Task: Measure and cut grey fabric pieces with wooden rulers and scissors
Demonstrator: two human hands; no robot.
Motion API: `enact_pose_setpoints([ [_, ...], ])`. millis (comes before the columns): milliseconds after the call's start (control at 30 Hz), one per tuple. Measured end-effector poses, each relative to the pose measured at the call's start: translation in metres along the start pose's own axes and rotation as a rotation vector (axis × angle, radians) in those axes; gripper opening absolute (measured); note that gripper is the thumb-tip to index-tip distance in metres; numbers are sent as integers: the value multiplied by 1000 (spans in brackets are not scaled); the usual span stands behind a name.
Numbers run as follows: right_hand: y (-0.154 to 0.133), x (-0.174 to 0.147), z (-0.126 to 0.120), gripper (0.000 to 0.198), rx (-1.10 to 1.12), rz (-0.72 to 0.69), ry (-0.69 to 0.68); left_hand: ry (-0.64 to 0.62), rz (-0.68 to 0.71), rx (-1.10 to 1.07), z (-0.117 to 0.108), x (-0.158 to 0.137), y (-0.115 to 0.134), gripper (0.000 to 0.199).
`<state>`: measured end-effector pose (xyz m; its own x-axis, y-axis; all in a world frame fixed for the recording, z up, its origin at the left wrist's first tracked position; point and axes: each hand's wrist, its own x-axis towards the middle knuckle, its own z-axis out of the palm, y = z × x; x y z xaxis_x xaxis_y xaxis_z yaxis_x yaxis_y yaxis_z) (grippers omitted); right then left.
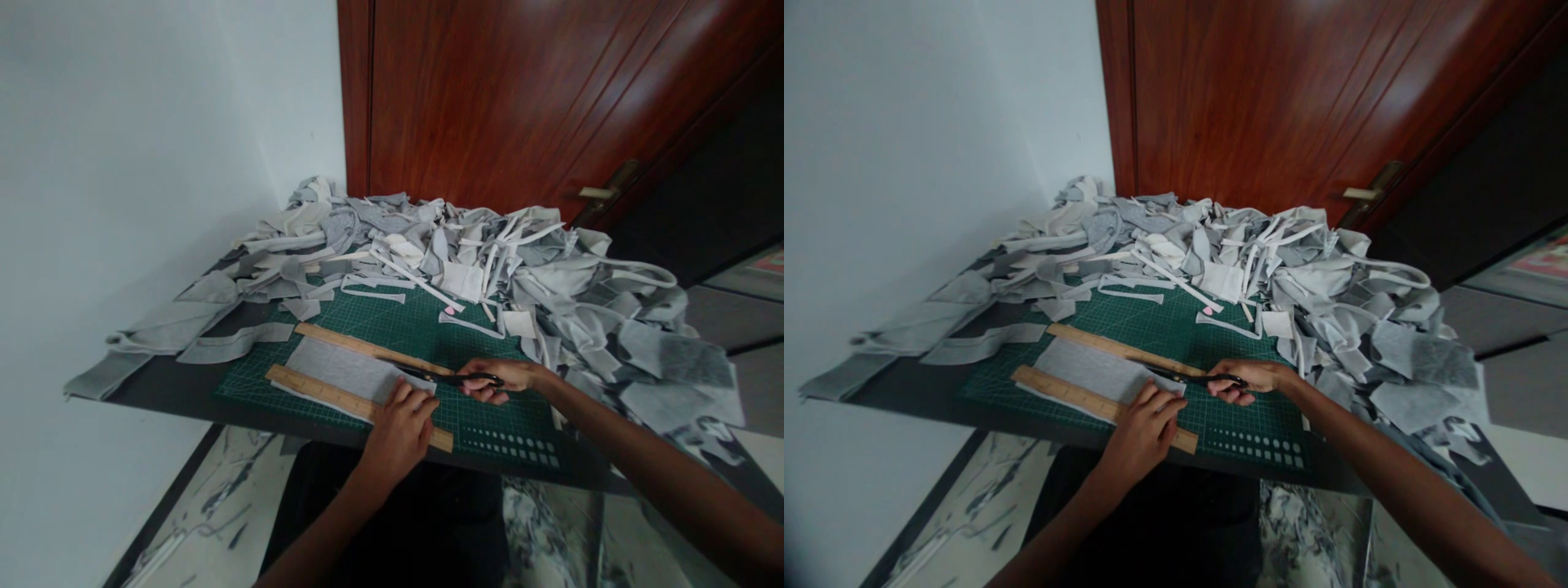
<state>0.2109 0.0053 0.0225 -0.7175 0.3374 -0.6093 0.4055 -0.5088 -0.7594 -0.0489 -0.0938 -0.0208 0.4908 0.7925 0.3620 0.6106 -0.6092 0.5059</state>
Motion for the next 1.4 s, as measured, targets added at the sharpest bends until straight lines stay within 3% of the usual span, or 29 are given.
enact_pose_setpoints([
  [1033, 2, -2, 6, 46, -22, 31, -23, 46, -28, -31, 2, 0, 0, 30],
  [1400, -18, 8, 12, 48, 17, 42, 17, 29, -38, -67, 2, 0, 0, 29],
])
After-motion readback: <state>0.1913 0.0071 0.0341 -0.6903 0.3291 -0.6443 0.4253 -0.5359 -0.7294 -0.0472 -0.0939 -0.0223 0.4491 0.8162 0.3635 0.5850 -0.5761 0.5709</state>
